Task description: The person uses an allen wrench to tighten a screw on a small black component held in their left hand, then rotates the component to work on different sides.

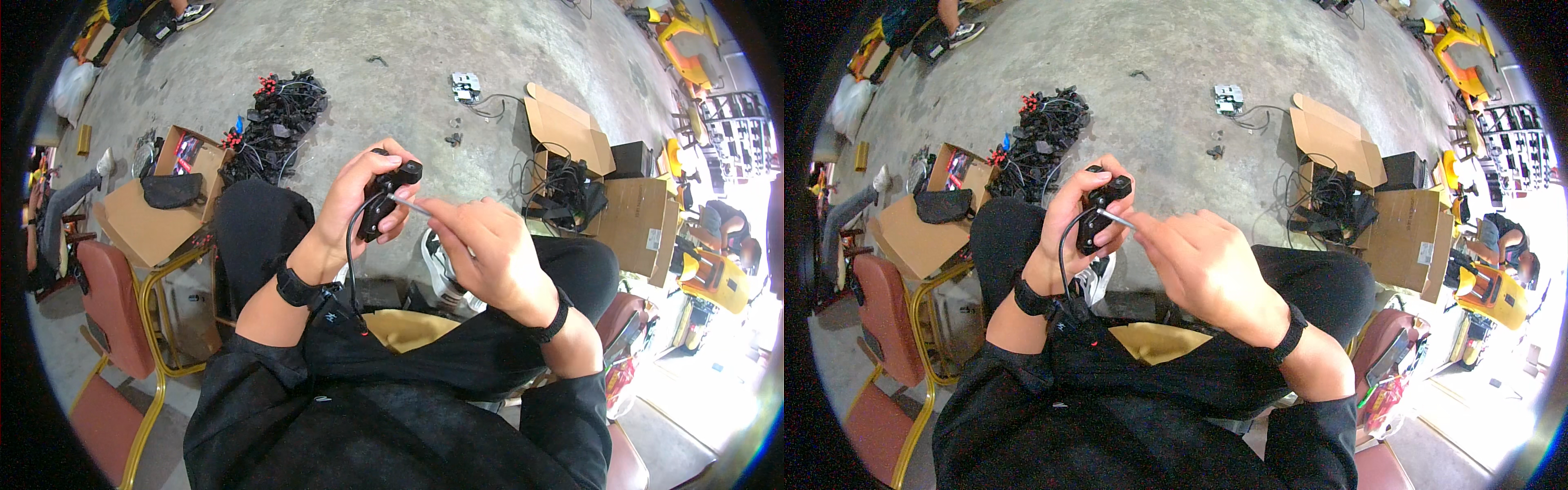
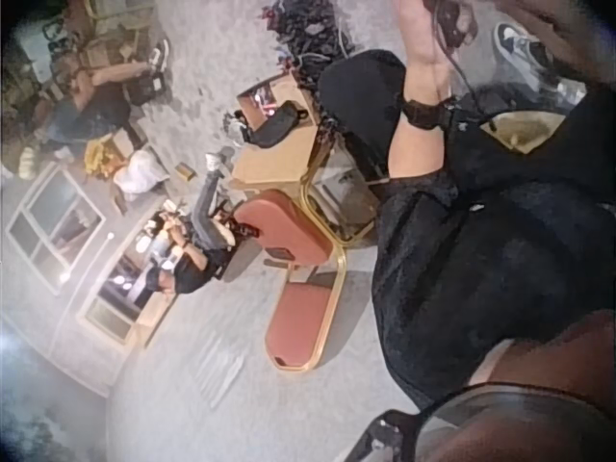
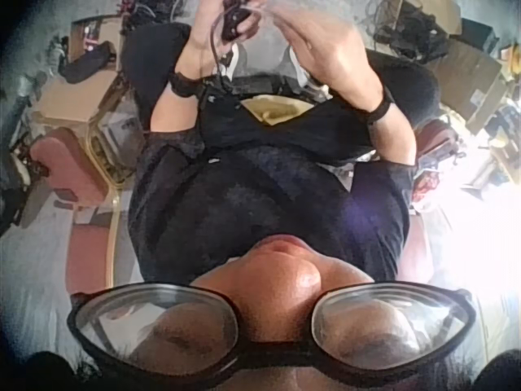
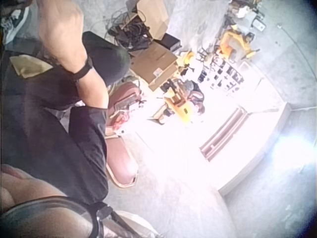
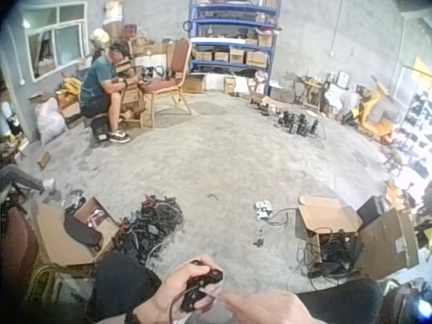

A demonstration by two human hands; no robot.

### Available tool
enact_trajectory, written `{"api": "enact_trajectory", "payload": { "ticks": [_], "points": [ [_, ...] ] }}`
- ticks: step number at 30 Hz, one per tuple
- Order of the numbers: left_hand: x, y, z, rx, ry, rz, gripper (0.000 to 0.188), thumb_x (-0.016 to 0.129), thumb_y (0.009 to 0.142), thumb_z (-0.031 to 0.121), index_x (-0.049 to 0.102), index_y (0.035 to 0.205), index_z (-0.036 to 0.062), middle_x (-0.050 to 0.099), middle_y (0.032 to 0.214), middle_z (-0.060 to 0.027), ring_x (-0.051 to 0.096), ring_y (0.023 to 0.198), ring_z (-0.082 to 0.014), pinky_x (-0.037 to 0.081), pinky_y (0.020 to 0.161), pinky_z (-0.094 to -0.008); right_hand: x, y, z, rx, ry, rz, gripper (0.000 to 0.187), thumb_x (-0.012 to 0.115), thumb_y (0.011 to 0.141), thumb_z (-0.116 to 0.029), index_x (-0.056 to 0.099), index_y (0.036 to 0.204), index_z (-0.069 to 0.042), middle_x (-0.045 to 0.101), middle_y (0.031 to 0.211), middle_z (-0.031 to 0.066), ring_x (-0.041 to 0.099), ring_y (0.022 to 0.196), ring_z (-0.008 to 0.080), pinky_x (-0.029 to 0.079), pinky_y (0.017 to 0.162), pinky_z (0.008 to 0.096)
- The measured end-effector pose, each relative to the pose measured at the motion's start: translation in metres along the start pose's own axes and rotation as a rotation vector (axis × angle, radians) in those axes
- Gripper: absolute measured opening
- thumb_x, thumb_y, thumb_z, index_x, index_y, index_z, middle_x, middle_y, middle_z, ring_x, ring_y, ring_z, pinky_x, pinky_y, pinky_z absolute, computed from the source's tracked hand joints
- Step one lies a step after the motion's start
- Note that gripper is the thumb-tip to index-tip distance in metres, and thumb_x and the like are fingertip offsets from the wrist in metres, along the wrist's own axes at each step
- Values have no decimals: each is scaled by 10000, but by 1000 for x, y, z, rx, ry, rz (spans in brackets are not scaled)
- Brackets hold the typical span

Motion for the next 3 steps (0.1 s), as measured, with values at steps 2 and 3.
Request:
{"api": "enact_trajectory", "payload": {
  "ticks": [2, 3],
  "points": [
    [-1, 0, 1, -15, -22, 5, 196, 460, 929, 259, 510, 950, 71, 526, 704, -59, 466, 410, -111, 356, 319, -257, 1, 3, -6, -61, -70, -114, 316, 666, 797, -35, 627, 1110, -48, 650, 770, 92, 607, 639, 253, 445, 569, 311],
    [-1, 0, 1, -31, -43, 8, 193, 461, 929, 260, 513, 955, 76, 529, 711, -55, 472, 420, -109, 356, 318, -259, 0, 3, -9, -72, -78, -147, 298, 662, 817, -31, 637, 1113, -54, 652, 768, 83, 601, 644, 241, 436, 584, 308]
  ]
}}
Point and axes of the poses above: each hand's wrist, its own y-axis towards the middle knuckle, its own x-axis out of the palm, z = x × y, the point moved 6 cm from there along y, towards the middle knuckle
